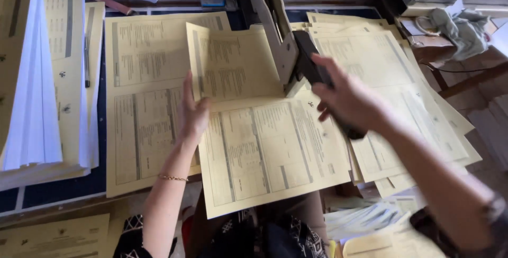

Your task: Stapling sets of yellow documents using a heavy-duty manual stapler in a repetitive manner.

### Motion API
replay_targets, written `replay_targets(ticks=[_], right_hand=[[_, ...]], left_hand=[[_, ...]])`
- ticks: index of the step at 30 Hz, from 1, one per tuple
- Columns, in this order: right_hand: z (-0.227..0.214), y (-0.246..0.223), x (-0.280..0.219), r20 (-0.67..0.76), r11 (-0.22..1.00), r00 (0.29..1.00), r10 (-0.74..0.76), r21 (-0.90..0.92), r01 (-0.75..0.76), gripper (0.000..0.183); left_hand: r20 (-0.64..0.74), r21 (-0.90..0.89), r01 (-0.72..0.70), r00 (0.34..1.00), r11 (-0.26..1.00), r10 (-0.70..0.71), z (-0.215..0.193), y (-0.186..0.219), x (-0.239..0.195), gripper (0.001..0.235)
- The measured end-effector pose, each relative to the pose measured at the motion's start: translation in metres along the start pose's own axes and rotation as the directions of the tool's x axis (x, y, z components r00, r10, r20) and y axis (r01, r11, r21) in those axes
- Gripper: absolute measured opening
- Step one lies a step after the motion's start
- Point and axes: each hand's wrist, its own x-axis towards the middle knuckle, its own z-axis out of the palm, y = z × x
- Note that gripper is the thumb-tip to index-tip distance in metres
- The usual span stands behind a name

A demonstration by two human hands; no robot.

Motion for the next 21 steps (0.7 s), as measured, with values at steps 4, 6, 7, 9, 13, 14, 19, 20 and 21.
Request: replay_targets(ticks=[4,6,7,9,13,14,19,20,21], right_hand=[[-0.054,-0.033,0.023,0.129,0.966,0.991,0.048,0.248,-0.079,0.060],[-0.073,-0.019,0.033,0.169,0.909,0.985,0.031,0.405,-0.098,0.053],[-0.058,0.042,0.055,0.172,0.908,0.984,0.035,0.407,-0.103,0.053],[-0.034,0.155,0.085,-0.093,0.974,0.980,0.175,0.160,-0.159,0.036],[0.019,0.200,0.024,0.022,0.971,0.971,0.239,0.016,-0.239,0.021],[0.016,0.200,0.012,-0.046,0.966,0.971,0.237,0.119,-0.230,0.023],[-0.028,0.166,-0.036,-0.255,0.960,0.930,0.266,-0.018,-0.280,0.026],[-0.035,0.178,-0.031,-0.286,0.953,0.915,0.284,-0.022,-0.303,0.028],[-0.044,0.191,-0.028,-0.322,0.945,0.897,0.302,-0.022,-0.326,0.030]], left_hand=[[0.023,-0.042,-0.079,0.997,0.996,0.080,-0.001,-0.002,0.005,0.077],[0.028,-0.034,-0.053,0.998,0.998,0.054,0.000,-0.003,0.011,0.080],[0.030,-0.032,-0.048,0.998,0.998,0.049,0.001,-0.007,0.009,0.080],[0.032,-0.002,-0.025,0.999,1.000,0.025,0.004,-0.013,0.009,0.079],[0.024,-0.039,-0.058,0.998,0.998,0.059,0.011,-0.001,0.006,0.079],[0.050,-0.096,-0.078,0.995,0.992,0.084,0.018,0.003,0.006,0.081],[0.127,-0.061,-0.110,0.985,0.992,0.117,0.059,0.008,0.007,0.079],[0.150,-0.004,-0.097,0.984,0.995,0.097,0.067,0.004,0.010,0.076],[0.176,0.053,-0.090,0.981,0.995,0.080,0.075,0.001,0.014,0.073]])
